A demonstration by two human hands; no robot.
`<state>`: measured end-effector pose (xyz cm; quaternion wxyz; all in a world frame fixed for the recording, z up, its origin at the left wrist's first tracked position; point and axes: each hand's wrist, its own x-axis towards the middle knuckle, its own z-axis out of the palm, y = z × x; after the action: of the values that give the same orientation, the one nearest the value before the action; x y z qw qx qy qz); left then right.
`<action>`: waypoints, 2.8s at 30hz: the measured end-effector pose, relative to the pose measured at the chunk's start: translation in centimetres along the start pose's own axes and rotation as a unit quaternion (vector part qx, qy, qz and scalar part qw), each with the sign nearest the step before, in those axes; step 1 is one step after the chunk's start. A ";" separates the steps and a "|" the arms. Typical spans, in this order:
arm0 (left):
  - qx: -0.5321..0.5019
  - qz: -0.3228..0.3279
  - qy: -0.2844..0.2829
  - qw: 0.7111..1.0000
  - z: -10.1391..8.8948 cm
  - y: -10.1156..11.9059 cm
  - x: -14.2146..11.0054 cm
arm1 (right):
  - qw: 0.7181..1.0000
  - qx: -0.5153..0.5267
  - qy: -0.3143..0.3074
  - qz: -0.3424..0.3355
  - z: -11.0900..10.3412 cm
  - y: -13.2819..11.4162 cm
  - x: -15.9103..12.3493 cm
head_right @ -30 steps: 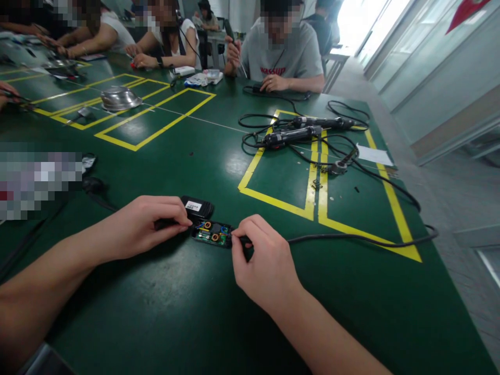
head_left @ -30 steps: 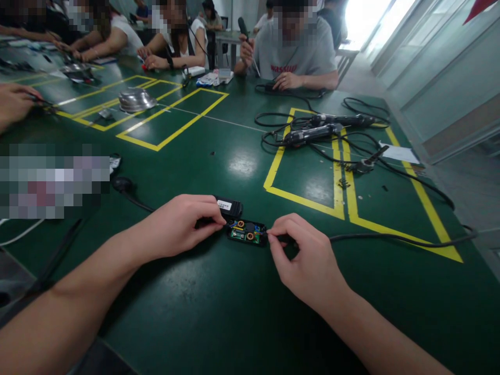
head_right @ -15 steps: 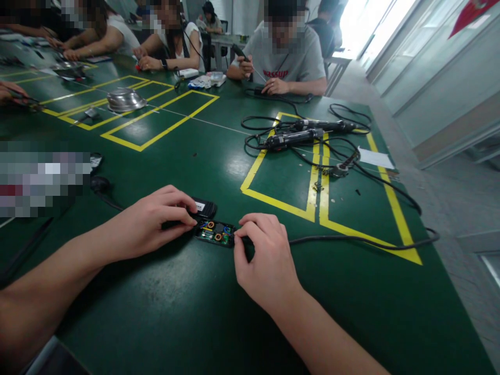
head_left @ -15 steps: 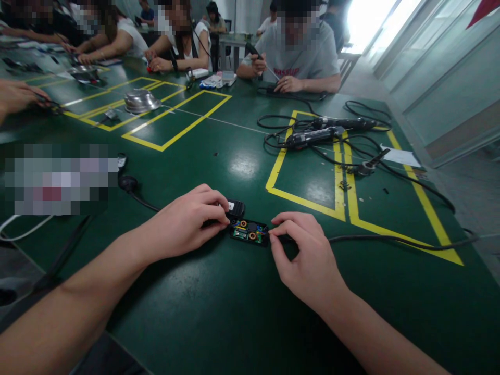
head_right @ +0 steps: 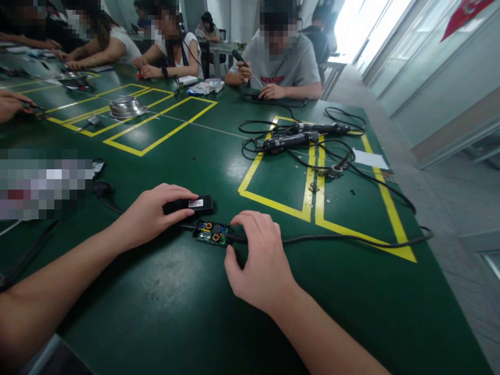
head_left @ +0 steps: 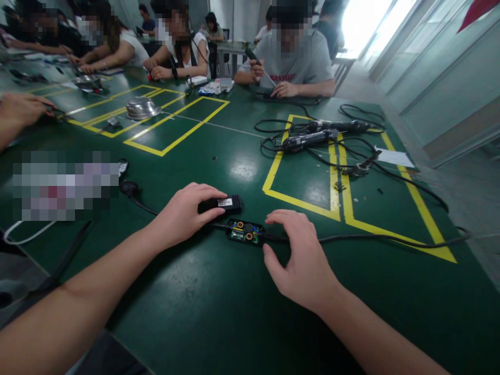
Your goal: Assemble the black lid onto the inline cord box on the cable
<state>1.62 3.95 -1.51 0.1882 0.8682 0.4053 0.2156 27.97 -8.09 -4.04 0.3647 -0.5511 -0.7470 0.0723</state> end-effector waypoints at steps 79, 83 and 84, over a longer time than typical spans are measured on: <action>-0.059 0.090 -0.078 0.991 -1.5 3.1 -1.4 | 0.998 0.054 0.039 -0.016 0.0 0.2 0.5; -0.054 0.092 -0.087 0.991 -1.4 2.7 -1.4 | 0.999 0.048 0.022 -0.007 0.1 0.3 0.5; -0.054 0.089 -0.089 0.991 -1.4 2.6 -1.4 | 0.999 0.046 0.016 -0.003 0.1 0.3 0.5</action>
<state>1.73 1.51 0.64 0.2503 0.9050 0.2963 0.1746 28.09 -7.49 -4.03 0.4020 -0.5324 -0.7387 0.0963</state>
